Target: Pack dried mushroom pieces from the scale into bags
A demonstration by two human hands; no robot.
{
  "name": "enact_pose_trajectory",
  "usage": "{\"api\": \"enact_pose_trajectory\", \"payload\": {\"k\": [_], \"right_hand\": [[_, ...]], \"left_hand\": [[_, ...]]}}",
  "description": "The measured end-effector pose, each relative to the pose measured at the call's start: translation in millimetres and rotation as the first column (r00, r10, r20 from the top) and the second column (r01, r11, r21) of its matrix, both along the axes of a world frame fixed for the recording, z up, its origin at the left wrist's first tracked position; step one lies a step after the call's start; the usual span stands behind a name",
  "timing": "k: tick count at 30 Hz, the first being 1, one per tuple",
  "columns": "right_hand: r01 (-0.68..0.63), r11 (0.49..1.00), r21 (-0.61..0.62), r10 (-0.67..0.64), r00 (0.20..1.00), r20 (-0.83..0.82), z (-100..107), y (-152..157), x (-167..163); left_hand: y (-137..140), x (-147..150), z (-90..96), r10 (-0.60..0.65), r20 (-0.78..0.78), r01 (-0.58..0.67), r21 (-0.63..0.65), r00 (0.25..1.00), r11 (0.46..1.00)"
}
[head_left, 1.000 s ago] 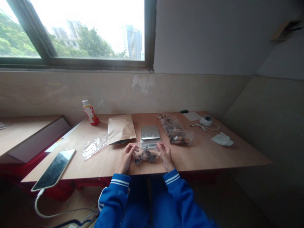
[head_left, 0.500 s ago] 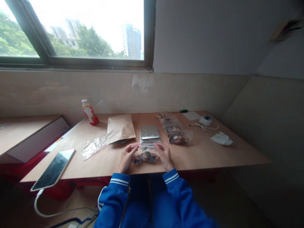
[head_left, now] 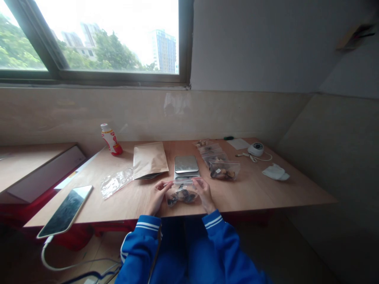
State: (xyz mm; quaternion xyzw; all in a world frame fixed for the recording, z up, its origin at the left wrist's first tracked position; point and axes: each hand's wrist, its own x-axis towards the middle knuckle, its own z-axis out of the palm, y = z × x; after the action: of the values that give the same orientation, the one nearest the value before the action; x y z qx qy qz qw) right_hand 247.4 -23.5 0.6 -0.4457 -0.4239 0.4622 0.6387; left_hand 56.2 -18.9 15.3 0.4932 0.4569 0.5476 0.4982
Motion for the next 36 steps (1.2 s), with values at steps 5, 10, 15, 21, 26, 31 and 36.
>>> {"api": "enact_pose_trajectory", "payload": {"k": [5, 10, 15, 21, 26, 31, 36], "right_hand": [[-0.048, 0.998, 0.032, 0.046, 0.998, 0.038, 1, 0, -3], [-0.014, 0.999, 0.053, 0.010, 0.997, 0.076, 2, 0, -4], [-0.009, 0.997, 0.073, 0.003, 0.997, 0.079, 0, 2, -4], [-0.020, 0.997, 0.069, 0.015, 0.998, 0.067, 4, 0, -5], [-0.045, 0.996, 0.083, 0.039, 0.997, 0.072, 5, -2, -4], [-0.031, 0.996, 0.086, 0.027, 0.998, 0.050, 4, -1, -4], [-0.059, 0.996, 0.060, 0.054, 0.995, 0.081, 5, -1, -4]], "left_hand": [[-2, 0, 0.7, -0.105, 0.042, 0.106, -0.018, 0.994, 0.994], [-6, 1, -0.1, -0.152, 0.071, 0.154, -0.019, 0.986, 0.988], [-9, 4, -0.3, -0.165, 0.109, 0.171, -0.050, 0.980, 0.984], [-14, 5, 10.2, -0.105, 0.036, 0.107, -0.059, 0.994, 0.993], [-15, 8, 11.7, -0.090, 0.016, 0.091, -0.065, 0.996, 0.994], [-12, 10, 10.8, -0.052, -0.031, 0.050, -0.037, 0.998, 0.998], [-13, 19, 11.4, -0.034, 0.007, 0.034, -0.069, 0.999, 0.997]]}}
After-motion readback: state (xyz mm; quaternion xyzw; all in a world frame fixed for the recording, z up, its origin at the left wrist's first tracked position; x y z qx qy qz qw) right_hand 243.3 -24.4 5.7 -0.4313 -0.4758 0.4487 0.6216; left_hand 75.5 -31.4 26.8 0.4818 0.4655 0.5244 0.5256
